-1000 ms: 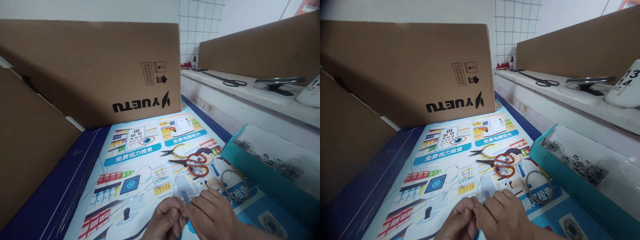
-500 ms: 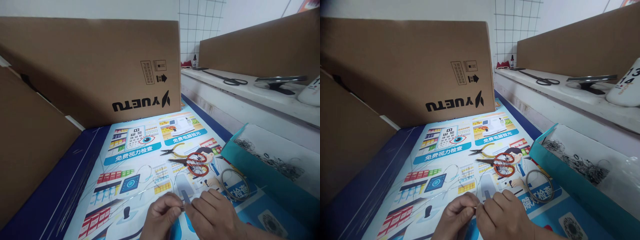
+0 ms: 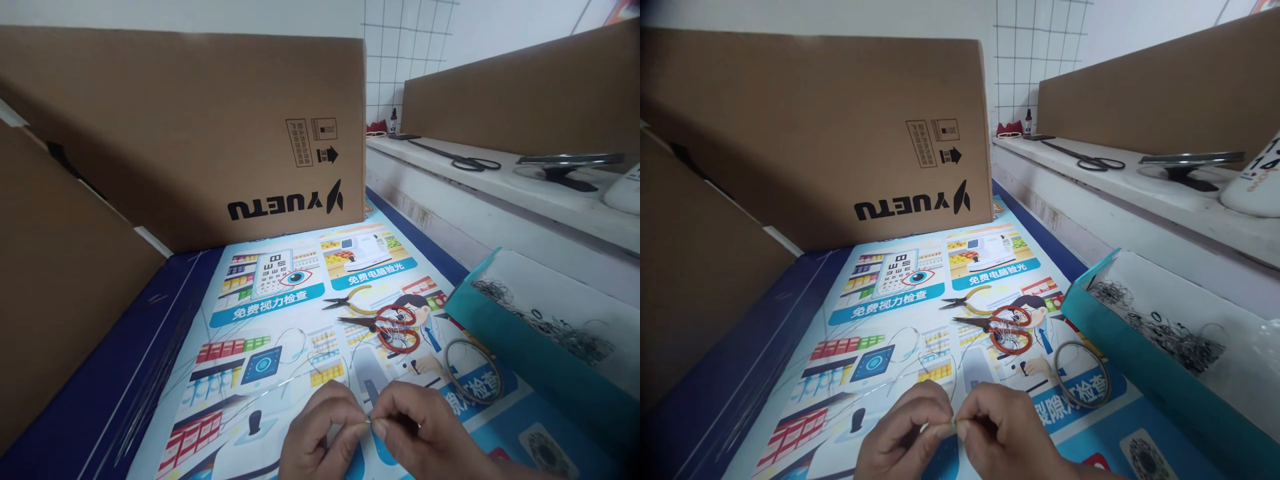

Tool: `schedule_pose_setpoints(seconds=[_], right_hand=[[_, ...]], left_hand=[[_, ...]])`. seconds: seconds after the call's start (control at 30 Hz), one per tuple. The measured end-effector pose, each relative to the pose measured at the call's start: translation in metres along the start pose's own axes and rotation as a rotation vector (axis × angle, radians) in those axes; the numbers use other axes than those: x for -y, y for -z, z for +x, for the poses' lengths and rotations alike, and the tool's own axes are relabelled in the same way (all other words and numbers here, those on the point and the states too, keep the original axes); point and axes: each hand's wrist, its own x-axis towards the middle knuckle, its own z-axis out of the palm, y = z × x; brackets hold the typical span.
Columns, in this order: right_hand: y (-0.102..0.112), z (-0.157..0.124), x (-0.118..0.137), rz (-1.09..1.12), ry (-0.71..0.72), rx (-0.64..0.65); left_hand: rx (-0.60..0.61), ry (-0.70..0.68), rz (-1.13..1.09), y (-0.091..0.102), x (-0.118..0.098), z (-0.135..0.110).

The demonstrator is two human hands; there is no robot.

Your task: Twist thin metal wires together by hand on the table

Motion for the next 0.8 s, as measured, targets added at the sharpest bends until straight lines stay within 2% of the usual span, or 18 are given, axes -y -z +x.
schedule_pose_setpoints(seconds=[0.03, 0.13, 0.2, 0.27, 0.4, 0.47, 0.53, 0.6, 0.7, 0.8], right_hand=[[-0.001, 0.001, 0.000, -0.079, 0.081, -0.041], [-0.003, 0.001, -0.002, -0.431, 0.458, -0.232], [-0.003, 0.001, -0.003, -0.581, 0.599, -0.288], [-0.002, 0.001, -0.001, -0.528, 0.529, -0.242], [0.004, 0.003, 0.006, -0.136, 0.112, -0.013], [0.006, 0.004, 0.008, -0.042, 0.006, 0.047], [0.005, 0.004, 0.007, -0.055, 0.020, 0.055], [0.003, 0.003, 0.004, -0.133, 0.106, 0.033], [-0.001, 0.002, -0.001, -0.266, 0.230, -0.046], [0.000, 0.002, -0.003, -0.354, 0.275, -0.104]], left_hand=[[0.007, 0.002, -0.002, -0.001, -0.001, 0.000], [-0.028, 0.047, -0.042, -0.005, -0.001, -0.001], [-0.083, 0.077, -0.073, -0.009, 0.000, -0.002], [-0.121, 0.081, -0.074, -0.011, 0.000, -0.003], [-0.039, 0.007, 0.020, -0.007, -0.004, -0.001], [-0.009, -0.026, 0.067, -0.004, -0.007, -0.001], [-0.030, -0.027, 0.084, -0.004, -0.008, -0.001], [-0.081, -0.009, 0.073, -0.005, -0.007, -0.002], [-0.118, 0.007, 0.039, -0.007, -0.006, -0.002], [-0.176, 0.025, 0.002, -0.008, -0.004, -0.001]])
